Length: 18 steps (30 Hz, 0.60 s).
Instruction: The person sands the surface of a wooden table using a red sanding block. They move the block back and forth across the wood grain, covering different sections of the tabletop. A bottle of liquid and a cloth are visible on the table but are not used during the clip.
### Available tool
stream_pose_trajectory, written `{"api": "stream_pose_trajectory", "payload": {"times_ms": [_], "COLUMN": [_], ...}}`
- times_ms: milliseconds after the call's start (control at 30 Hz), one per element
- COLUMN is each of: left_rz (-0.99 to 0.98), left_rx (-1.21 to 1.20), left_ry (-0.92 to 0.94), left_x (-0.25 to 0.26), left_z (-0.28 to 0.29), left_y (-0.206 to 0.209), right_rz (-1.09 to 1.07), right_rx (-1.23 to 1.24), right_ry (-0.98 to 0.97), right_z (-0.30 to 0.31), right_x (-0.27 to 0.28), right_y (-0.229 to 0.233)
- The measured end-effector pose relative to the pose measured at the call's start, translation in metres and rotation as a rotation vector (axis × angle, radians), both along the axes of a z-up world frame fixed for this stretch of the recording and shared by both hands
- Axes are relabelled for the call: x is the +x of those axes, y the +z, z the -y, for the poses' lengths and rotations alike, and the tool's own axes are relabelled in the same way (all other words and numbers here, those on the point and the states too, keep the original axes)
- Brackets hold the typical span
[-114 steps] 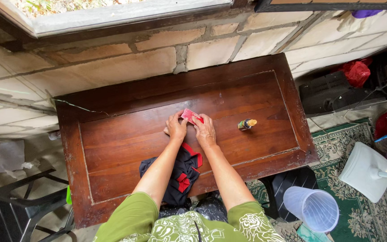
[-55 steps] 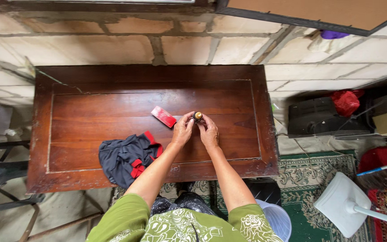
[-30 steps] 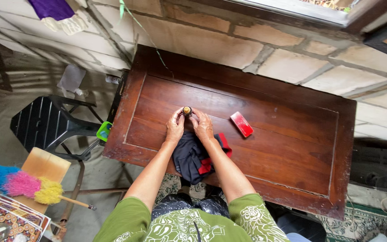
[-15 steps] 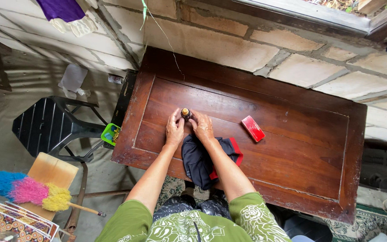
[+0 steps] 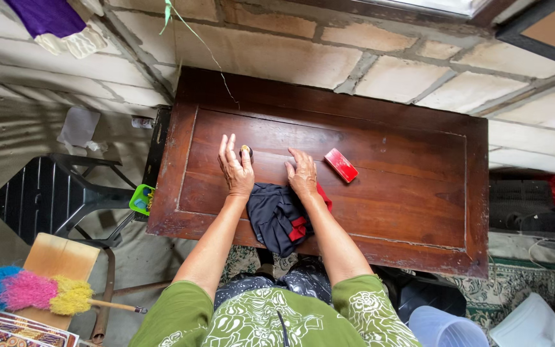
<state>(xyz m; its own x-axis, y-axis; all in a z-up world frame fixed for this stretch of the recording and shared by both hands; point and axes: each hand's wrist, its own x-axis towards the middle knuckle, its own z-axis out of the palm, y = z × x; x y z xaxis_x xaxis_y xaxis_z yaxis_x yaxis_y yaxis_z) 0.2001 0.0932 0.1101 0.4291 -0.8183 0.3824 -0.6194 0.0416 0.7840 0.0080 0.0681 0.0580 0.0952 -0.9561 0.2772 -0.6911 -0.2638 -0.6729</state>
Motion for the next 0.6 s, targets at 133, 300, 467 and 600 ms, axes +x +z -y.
{"api": "stream_pose_trajectory", "payload": {"times_ms": [133, 300, 467, 600], "left_rz": [0.163, 0.296, 0.268, 0.336], "left_rx": [-0.065, -0.074, 0.040, 0.149], "left_ry": [-0.082, -0.232, -0.311, -0.309], "left_x": [-0.020, -0.050, -0.090, -0.123], "left_z": [-0.007, -0.009, -0.011, -0.005], "left_y": [0.011, 0.008, -0.015, -0.047], "right_rz": [-0.008, -0.087, -0.178, -0.223], "right_rx": [-0.016, -0.099, -0.124, -0.004], "right_ry": [-0.041, -0.179, -0.291, -0.261], "right_z": [-0.009, -0.017, -0.026, -0.025], "right_x": [-0.026, -0.063, -0.110, -0.143], "right_y": [0.000, -0.012, -0.020, -0.026]}}
